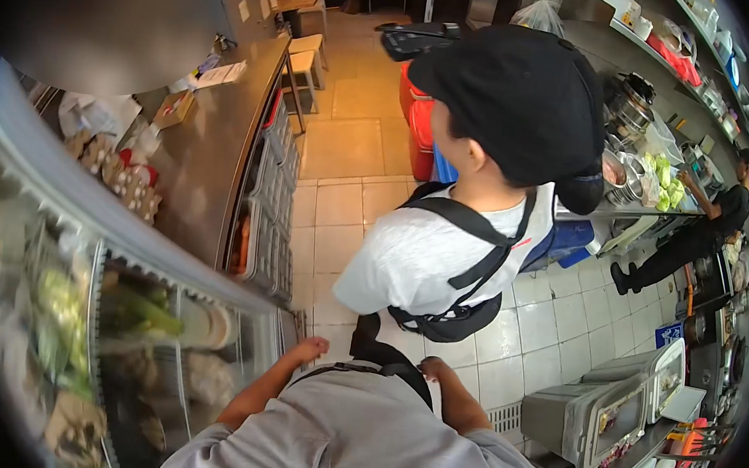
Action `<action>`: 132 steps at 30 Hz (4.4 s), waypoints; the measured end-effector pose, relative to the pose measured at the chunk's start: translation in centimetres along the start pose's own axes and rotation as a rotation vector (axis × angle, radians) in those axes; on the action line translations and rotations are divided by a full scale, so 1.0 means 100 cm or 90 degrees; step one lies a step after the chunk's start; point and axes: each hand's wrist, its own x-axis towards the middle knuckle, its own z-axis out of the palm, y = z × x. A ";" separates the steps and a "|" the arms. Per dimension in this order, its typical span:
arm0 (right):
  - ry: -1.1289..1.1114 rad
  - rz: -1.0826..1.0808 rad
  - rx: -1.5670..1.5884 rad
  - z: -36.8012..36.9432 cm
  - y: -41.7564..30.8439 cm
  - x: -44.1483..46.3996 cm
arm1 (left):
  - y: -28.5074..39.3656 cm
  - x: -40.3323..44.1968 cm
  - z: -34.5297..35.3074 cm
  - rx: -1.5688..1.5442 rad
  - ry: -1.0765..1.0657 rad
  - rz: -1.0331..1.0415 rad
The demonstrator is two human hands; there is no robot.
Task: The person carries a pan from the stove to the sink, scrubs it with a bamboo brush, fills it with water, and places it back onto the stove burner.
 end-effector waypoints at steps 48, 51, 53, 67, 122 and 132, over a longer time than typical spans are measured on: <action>0.199 0.034 0.164 -0.669 -0.224 0.309 | 0.205 0.582 -0.477 0.087 -0.392 0.016; 0.108 -0.002 0.097 -0.772 -0.211 0.323 | 0.235 0.639 -0.499 0.097 -0.381 -0.009; 0.202 -0.048 0.014 -0.839 -0.205 0.322 | 0.268 0.684 -0.511 0.114 -0.356 -0.015; 0.312 -0.050 0.067 -1.077 -0.251 0.374 | 0.415 0.945 -0.595 0.117 -0.260 0.066; 0.833 -0.019 -0.146 -2.003 -0.552 0.716 | 0.664 1.572 -1.351 0.545 0.418 0.189; 0.144 -0.028 0.117 -1.833 -0.224 0.925 | 0.474 1.735 -1.342 0.326 -0.373 -0.011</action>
